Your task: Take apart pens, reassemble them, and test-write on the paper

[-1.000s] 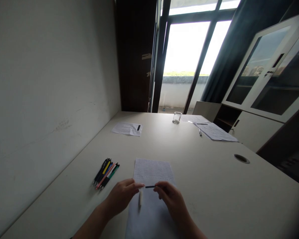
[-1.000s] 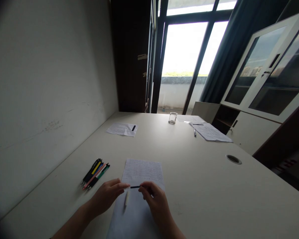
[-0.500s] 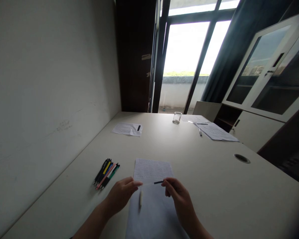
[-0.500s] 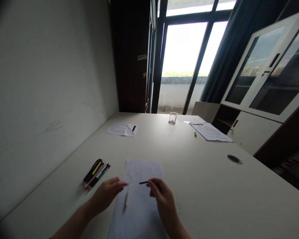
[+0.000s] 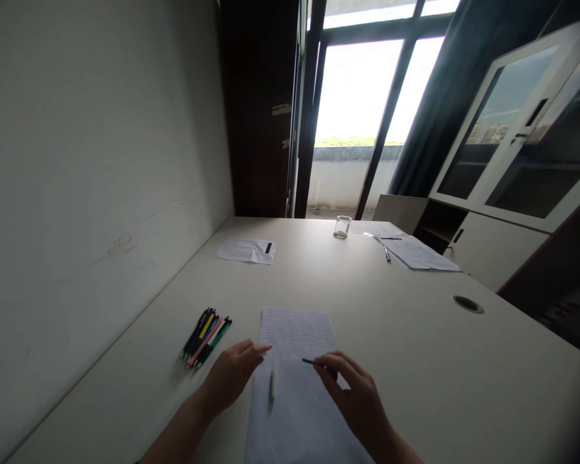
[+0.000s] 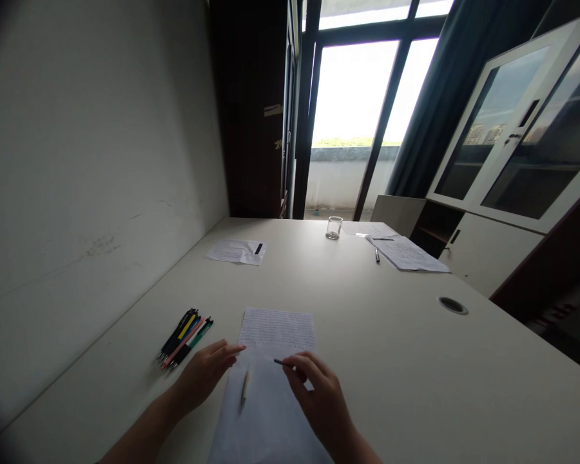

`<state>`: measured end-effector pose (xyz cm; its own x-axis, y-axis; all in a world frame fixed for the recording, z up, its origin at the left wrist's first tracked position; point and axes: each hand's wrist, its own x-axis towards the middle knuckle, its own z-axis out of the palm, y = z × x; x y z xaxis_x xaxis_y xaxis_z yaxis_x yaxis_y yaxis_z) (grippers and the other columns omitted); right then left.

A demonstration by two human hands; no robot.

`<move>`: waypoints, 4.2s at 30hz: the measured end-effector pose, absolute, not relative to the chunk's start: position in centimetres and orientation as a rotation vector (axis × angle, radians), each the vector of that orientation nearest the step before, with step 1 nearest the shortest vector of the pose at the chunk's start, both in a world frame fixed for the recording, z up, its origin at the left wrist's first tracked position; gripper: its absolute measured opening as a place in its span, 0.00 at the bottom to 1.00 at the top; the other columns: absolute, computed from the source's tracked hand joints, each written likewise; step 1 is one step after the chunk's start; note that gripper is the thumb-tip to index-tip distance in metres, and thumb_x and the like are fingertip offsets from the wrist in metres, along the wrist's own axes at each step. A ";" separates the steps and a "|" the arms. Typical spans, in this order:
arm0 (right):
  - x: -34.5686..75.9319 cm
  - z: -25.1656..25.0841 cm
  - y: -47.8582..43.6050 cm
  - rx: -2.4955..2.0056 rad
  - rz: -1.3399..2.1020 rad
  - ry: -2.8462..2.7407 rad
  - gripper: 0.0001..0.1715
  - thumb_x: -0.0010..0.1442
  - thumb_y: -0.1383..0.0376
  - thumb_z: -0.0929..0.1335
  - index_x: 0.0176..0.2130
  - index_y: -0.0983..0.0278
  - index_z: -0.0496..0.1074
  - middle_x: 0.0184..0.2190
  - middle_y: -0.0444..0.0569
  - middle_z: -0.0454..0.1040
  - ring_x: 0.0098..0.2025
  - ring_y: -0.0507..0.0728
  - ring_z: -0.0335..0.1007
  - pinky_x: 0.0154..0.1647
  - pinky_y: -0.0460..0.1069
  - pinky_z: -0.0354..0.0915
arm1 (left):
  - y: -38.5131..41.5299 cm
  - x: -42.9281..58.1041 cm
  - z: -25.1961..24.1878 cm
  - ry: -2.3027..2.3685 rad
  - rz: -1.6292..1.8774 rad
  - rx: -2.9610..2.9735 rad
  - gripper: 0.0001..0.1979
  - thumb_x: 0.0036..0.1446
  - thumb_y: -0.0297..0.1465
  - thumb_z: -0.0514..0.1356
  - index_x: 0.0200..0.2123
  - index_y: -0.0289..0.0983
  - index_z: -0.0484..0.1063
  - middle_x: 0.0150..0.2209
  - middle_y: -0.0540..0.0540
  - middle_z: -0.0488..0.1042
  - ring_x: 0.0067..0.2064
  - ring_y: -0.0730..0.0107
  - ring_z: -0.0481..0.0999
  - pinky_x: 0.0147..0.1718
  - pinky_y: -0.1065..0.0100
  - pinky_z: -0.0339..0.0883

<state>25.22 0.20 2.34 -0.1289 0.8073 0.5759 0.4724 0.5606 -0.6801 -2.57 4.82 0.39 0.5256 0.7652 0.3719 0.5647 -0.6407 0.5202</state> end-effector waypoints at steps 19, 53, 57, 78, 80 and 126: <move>23.7 3.2 -1.3 -0.827 -0.109 -2.660 0.08 0.69 0.68 0.63 0.40 0.61 0.72 0.29 0.44 0.73 0.29 0.53 0.66 0.31 0.50 0.58 | 4.7 -2.6 0.2 1.158 0.857 2.356 0.08 0.67 0.31 0.54 0.48 0.40 0.68 0.41 0.45 0.76 0.41 0.64 0.76 0.40 0.67 0.70; 22.8 1.8 -1.2 -0.936 0.047 -2.300 0.04 0.65 0.68 0.66 0.42 0.61 0.71 0.31 0.46 0.77 0.33 0.56 0.72 0.37 0.51 0.66 | 2.5 -0.1 1.0 0.888 0.791 2.228 0.12 0.54 0.37 0.69 0.36 0.36 0.75 0.31 0.49 0.73 0.32 0.71 0.71 0.33 0.73 0.64; 23.2 1.6 -1.0 -1.000 0.052 -2.215 0.05 0.65 0.70 0.66 0.41 0.61 0.71 0.29 0.45 0.76 0.30 0.55 0.72 0.33 0.49 0.65 | 2.9 -0.5 0.5 0.930 0.838 2.255 0.11 0.54 0.31 0.69 0.40 0.36 0.74 0.33 0.48 0.75 0.32 0.71 0.72 0.33 0.72 0.65; 24.2 1.4 -0.5 -1.064 0.133 -2.065 0.05 0.64 0.69 0.66 0.41 0.60 0.70 0.29 0.45 0.76 0.28 0.52 0.72 0.32 0.47 0.67 | 4.4 -1.8 -0.1 1.006 1.009 2.365 0.06 0.66 0.30 0.58 0.40 0.38 0.76 0.33 0.46 0.76 0.35 0.68 0.75 0.35 0.70 0.68; 24.2 1.4 -0.4 -1.069 0.136 -2.062 0.05 0.64 0.69 0.66 0.41 0.60 0.70 0.29 0.45 0.76 0.28 0.52 0.72 0.32 0.47 0.67 | 4.5 -1.9 0.0 0.998 1.005 2.398 0.07 0.66 0.31 0.57 0.40 0.38 0.76 0.33 0.46 0.76 0.35 0.68 0.75 0.35 0.70 0.68; 24.2 1.8 -0.8 -0.973 0.181 -2.061 0.07 0.66 0.68 0.65 0.44 0.62 0.71 0.33 0.49 0.77 0.29 0.52 0.73 0.32 0.46 0.69 | 4.3 -1.7 1.1 1.009 0.949 2.568 0.07 0.66 0.30 0.58 0.40 0.39 0.76 0.33 0.46 0.77 0.35 0.67 0.73 0.33 0.68 0.68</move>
